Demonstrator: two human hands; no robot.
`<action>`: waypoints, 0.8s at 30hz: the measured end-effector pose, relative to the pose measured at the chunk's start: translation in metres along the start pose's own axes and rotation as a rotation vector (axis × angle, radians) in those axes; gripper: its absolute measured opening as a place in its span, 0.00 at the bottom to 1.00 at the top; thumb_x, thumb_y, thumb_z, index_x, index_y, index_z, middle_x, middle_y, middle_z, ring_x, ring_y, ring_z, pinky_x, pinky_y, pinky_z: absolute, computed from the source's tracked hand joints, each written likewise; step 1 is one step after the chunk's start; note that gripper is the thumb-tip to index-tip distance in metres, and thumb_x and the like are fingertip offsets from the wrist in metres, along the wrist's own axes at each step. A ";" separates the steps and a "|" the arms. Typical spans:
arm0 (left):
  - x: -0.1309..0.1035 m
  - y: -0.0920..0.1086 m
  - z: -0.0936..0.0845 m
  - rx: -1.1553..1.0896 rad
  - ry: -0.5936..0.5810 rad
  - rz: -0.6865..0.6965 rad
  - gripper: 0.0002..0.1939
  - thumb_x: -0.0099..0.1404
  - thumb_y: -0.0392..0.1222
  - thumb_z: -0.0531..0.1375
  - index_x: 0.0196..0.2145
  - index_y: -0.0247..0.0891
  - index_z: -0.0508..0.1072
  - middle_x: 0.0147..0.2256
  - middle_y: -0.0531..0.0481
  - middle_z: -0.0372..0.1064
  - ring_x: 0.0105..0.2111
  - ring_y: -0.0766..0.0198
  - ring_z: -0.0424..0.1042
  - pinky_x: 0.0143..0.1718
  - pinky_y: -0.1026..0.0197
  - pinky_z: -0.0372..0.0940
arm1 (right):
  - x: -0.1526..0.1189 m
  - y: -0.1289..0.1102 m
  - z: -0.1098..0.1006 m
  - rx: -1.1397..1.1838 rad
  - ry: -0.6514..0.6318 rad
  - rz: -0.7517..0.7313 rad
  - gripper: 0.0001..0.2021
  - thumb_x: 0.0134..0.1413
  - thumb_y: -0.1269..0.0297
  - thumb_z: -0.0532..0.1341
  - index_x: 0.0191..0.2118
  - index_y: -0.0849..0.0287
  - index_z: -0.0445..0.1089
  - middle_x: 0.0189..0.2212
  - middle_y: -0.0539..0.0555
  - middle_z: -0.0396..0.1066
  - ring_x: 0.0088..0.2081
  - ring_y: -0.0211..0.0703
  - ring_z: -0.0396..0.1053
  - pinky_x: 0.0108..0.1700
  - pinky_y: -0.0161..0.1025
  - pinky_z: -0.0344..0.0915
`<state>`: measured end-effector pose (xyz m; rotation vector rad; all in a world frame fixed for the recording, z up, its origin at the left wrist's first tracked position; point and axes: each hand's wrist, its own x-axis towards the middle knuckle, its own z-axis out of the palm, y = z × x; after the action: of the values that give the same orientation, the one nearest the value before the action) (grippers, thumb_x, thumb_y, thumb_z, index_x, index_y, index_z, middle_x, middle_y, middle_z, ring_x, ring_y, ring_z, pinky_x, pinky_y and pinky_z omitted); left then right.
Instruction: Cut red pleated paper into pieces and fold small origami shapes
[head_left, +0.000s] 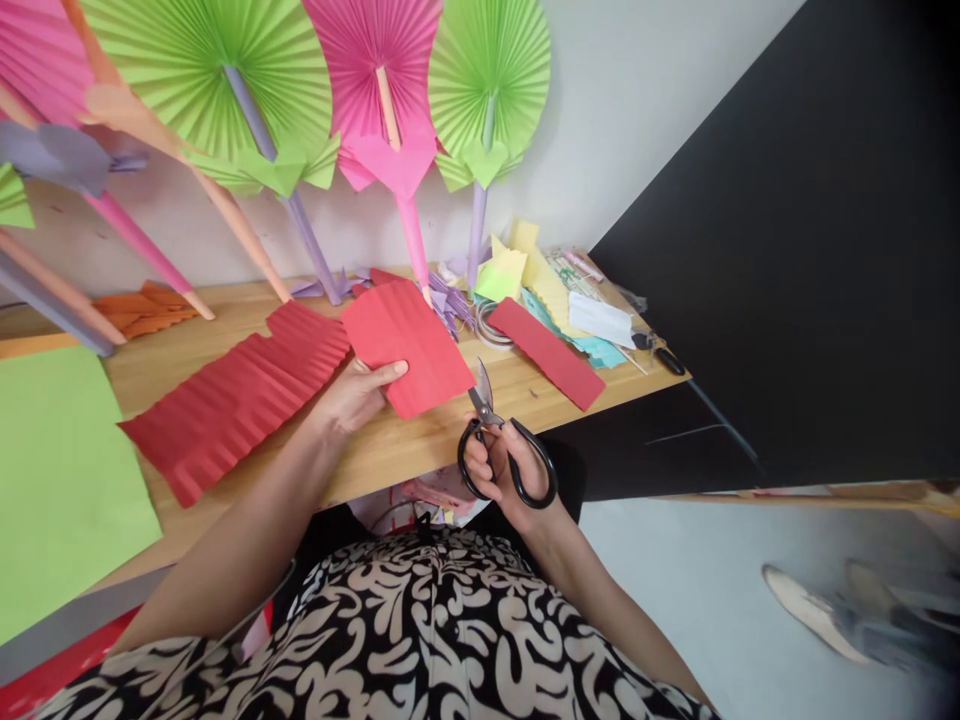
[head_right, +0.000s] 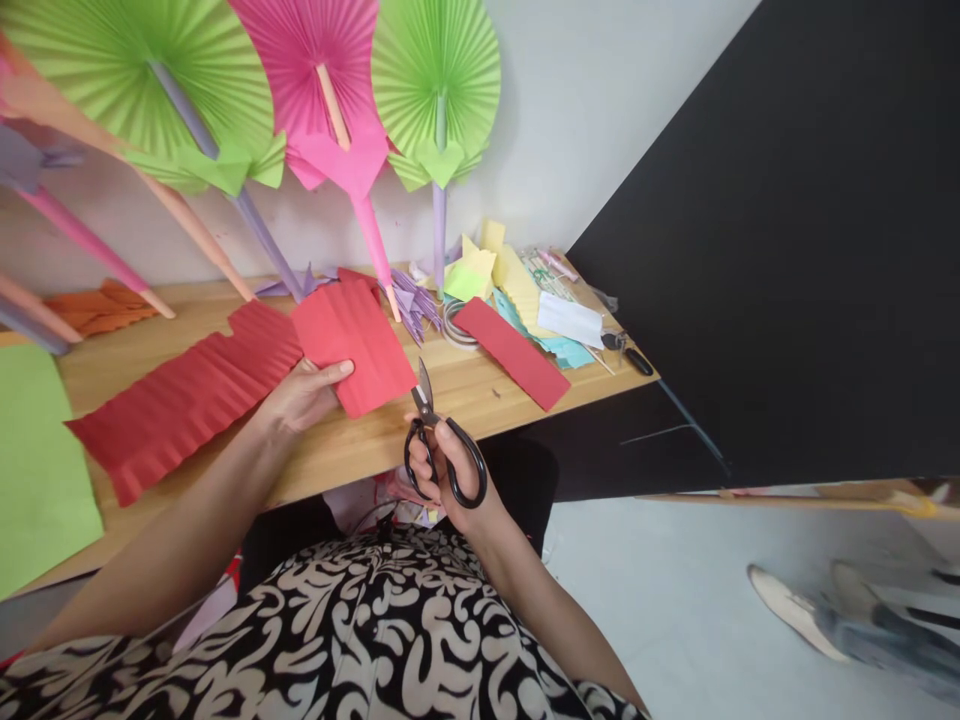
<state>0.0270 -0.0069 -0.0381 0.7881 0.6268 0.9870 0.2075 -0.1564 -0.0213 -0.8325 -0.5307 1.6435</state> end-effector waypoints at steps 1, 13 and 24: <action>0.000 0.000 0.000 0.004 -0.002 -0.001 0.37 0.48 0.41 0.77 0.55 0.39 0.75 0.49 0.41 0.79 0.53 0.45 0.76 0.60 0.45 0.67 | 0.000 0.000 0.000 -0.001 0.004 -0.002 0.20 0.58 0.46 0.63 0.47 0.57 0.74 0.26 0.47 0.59 0.22 0.33 0.49 0.15 0.26 0.48; 0.001 0.001 0.002 -0.008 -0.018 0.000 0.35 0.46 0.41 0.78 0.52 0.39 0.77 0.49 0.42 0.79 0.55 0.44 0.75 0.60 0.44 0.67 | -0.001 0.001 0.001 -0.064 0.024 -0.034 0.22 0.57 0.44 0.65 0.47 0.58 0.74 0.23 0.45 0.58 0.20 0.30 0.48 0.14 0.24 0.47; 0.001 0.001 -0.001 -0.005 -0.014 -0.005 0.27 0.46 0.41 0.78 0.45 0.37 0.80 0.50 0.42 0.79 0.54 0.44 0.75 0.59 0.45 0.68 | -0.005 0.000 0.003 -0.135 0.043 -0.032 0.20 0.59 0.45 0.64 0.45 0.59 0.72 0.23 0.44 0.56 0.19 0.27 0.46 0.15 0.24 0.45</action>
<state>0.0268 -0.0055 -0.0380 0.7877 0.6138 0.9770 0.2058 -0.1613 -0.0178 -0.9512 -0.6267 1.5698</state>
